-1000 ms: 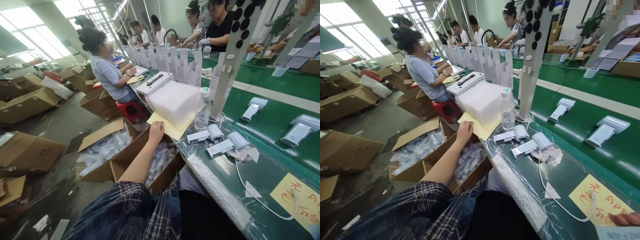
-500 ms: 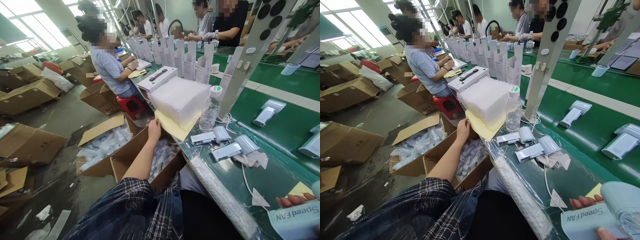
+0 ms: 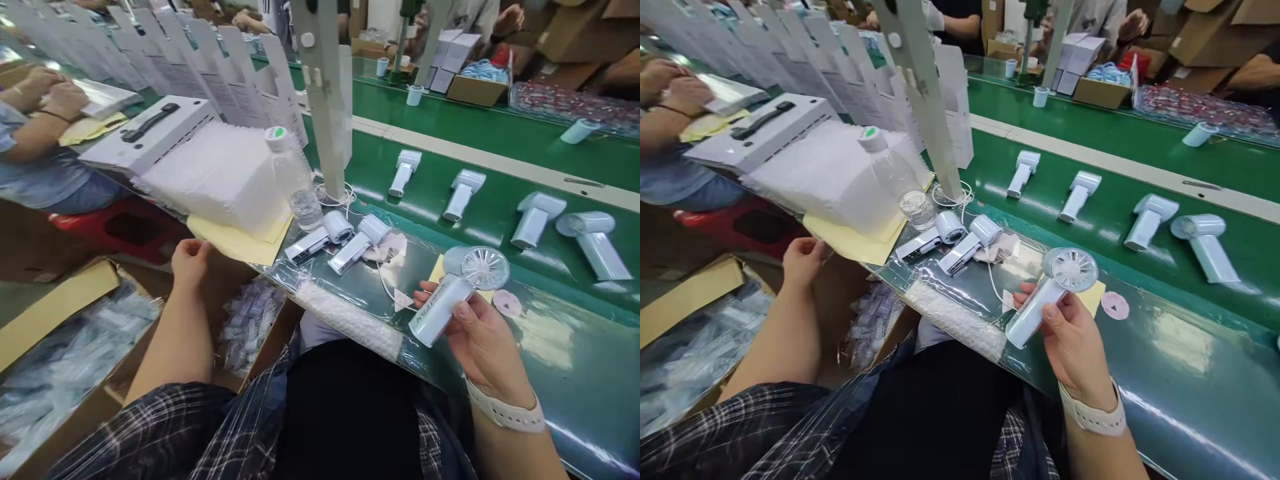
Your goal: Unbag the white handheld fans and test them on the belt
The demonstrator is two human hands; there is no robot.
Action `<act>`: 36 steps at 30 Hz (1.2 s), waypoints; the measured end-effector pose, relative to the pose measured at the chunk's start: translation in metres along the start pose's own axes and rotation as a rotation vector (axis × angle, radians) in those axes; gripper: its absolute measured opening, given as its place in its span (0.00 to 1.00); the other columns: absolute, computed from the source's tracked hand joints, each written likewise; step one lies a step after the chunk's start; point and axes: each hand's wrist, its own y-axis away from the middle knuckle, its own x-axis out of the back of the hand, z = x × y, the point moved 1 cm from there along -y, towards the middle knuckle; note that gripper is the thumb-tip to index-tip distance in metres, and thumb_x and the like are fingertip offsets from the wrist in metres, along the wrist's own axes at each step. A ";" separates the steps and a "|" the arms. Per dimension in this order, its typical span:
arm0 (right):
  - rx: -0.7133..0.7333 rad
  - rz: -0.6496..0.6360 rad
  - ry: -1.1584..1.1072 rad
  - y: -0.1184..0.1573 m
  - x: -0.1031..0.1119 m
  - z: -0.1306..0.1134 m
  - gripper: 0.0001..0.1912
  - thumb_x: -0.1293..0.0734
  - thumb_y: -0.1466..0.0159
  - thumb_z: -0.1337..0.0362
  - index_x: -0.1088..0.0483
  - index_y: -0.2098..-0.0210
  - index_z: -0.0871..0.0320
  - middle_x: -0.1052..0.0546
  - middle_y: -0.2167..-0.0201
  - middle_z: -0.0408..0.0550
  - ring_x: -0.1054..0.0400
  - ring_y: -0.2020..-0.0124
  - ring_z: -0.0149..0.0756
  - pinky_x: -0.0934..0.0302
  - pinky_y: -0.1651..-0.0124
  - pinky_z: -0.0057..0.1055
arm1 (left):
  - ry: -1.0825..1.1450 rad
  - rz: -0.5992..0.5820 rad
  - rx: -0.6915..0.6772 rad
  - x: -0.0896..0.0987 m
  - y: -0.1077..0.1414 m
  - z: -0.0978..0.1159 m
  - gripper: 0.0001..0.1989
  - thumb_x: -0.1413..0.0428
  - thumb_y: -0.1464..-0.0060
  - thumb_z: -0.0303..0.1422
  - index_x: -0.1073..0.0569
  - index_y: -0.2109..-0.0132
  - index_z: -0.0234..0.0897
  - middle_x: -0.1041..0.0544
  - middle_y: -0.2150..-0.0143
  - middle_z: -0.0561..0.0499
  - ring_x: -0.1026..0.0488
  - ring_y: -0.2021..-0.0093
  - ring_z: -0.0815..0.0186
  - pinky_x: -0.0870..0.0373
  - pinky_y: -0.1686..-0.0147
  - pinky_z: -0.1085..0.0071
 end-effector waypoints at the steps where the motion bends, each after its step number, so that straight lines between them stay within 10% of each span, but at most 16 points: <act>1: -0.006 0.004 -0.016 0.001 0.001 0.000 0.28 0.18 0.46 0.43 0.22 0.55 0.53 0.16 0.48 0.59 0.17 0.55 0.54 0.21 0.50 0.53 | -0.011 0.053 0.013 0.005 -0.002 0.004 0.16 0.42 0.35 0.46 0.30 0.64 0.39 0.30 0.69 0.54 0.24 0.60 0.56 0.22 0.54 0.51; 6: 0.010 -0.003 -0.061 0.007 -0.004 0.000 0.32 0.17 0.50 0.41 0.23 0.55 0.54 0.14 0.55 0.57 0.16 0.58 0.53 0.20 0.54 0.48 | 0.225 0.376 -0.223 0.013 0.019 0.091 0.13 0.36 0.41 0.38 0.32 0.68 0.43 0.28 0.68 0.56 0.27 0.53 0.61 0.27 0.46 0.63; 8: 0.026 -0.012 -0.072 0.008 -0.009 0.002 0.33 0.16 0.51 0.41 0.23 0.56 0.54 0.14 0.56 0.56 0.16 0.59 0.52 0.19 0.54 0.47 | 0.498 0.241 -0.418 -0.004 0.056 0.152 0.07 0.35 0.40 0.37 0.25 0.63 0.45 0.27 0.66 0.59 0.29 0.60 0.67 0.28 0.53 0.67; 11: 0.051 -0.026 -0.064 0.008 -0.019 0.008 0.33 0.16 0.51 0.42 0.24 0.56 0.54 0.14 0.56 0.56 0.16 0.59 0.52 0.20 0.54 0.48 | 0.655 -0.420 -0.520 -0.047 0.133 0.238 0.11 0.33 0.39 0.44 0.20 0.65 0.43 0.25 0.67 0.55 0.28 0.64 0.67 0.27 0.59 0.66; 15: 0.073 0.003 -0.058 0.009 -0.025 0.016 0.33 0.16 0.50 0.43 0.25 0.54 0.54 0.14 0.57 0.57 0.17 0.59 0.53 0.20 0.56 0.48 | 0.801 -0.914 -0.435 -0.092 0.208 0.293 0.19 0.33 0.43 0.52 0.17 0.67 0.41 0.27 0.65 0.50 0.28 0.63 0.65 0.28 0.57 0.65; 22: -0.060 0.180 -0.034 0.014 -0.017 0.025 0.38 0.15 0.56 0.47 0.27 0.52 0.55 0.15 0.58 0.56 0.18 0.61 0.51 0.20 0.56 0.45 | 0.498 -0.932 -0.506 -0.117 0.197 0.273 0.19 0.34 0.42 0.38 0.33 0.73 0.38 0.32 0.70 0.54 0.35 0.67 0.67 0.38 0.64 0.70; 29: -0.187 0.208 -0.015 0.001 0.018 0.041 0.30 0.20 0.48 0.47 0.23 0.51 0.54 0.16 0.59 0.49 0.20 0.67 0.40 0.21 0.66 0.30 | -0.094 0.184 -0.457 -0.034 0.052 0.203 0.04 0.41 0.36 0.32 0.28 0.56 0.39 0.24 0.57 0.46 0.28 0.53 0.58 0.31 0.47 0.60; 36: -0.268 0.044 -0.083 -0.004 0.028 0.054 0.37 0.19 0.51 0.54 0.25 0.43 0.50 0.18 0.52 0.52 0.21 0.61 0.46 0.19 0.64 0.33 | -0.520 0.114 -0.342 -0.012 0.006 0.170 0.10 0.35 0.40 0.30 0.26 0.53 0.38 0.22 0.47 0.42 0.28 0.43 0.50 0.34 0.40 0.54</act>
